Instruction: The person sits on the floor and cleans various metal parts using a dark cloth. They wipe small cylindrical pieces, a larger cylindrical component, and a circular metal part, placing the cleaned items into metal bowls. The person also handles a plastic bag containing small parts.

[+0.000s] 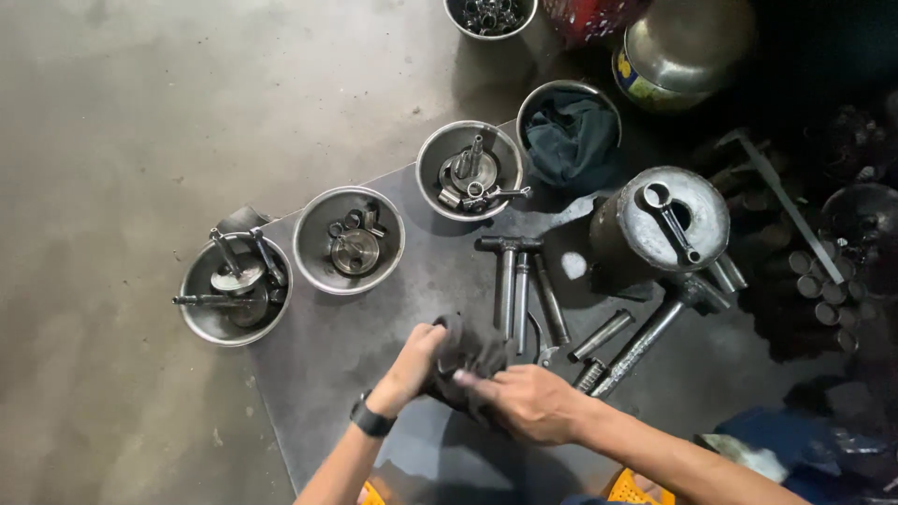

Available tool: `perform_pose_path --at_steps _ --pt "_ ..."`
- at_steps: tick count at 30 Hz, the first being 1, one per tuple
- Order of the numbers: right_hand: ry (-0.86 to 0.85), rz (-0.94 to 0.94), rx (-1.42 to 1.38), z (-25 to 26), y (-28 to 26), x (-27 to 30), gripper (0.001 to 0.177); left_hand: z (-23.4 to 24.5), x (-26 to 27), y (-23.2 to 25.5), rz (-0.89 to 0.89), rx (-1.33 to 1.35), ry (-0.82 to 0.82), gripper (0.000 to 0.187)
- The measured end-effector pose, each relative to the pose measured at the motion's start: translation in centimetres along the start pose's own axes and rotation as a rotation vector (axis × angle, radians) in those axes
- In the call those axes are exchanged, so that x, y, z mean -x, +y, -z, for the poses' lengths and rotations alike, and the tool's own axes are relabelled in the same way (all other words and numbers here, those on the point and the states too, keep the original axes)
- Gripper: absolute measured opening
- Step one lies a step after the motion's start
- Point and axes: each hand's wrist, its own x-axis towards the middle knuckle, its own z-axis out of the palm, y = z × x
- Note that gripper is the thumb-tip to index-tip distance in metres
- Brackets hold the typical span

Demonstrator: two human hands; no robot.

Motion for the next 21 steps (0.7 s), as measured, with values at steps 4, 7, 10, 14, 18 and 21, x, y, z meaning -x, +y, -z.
perform_pose_path --at_steps 4,7,10,14,18,21 --pt "0.050 -0.420 -0.159 -1.6 -0.3 -0.8 0.094 -2.8 2.2 2.4 -0.354 -0.476 0.213 0.032" --pt "0.369 -0.841 -0.734 -4.6 1.6 -0.9 0.087 -2.9 2.4 3.0 -0.769 -0.830 0.223 0.042" --pt "0.621 -0.986 -1.343 -6.2 2.9 -0.1 0.075 -1.9 2.5 3.6 -1.039 -0.936 0.025 0.055" --pt "0.784 -1.187 -1.735 -5.2 1.6 -0.7 0.070 -0.6 2.0 2.6 -1.077 -0.847 -0.047 0.053" --pt "0.635 -0.870 -1.069 -5.4 1.3 1.3 0.071 -0.9 2.5 1.3 -0.866 -0.686 0.105 0.037" --pt "0.463 -0.680 -0.663 -2.4 -1.8 1.7 0.065 0.6 2.0 -2.0 -1.011 -0.894 0.367 0.018"
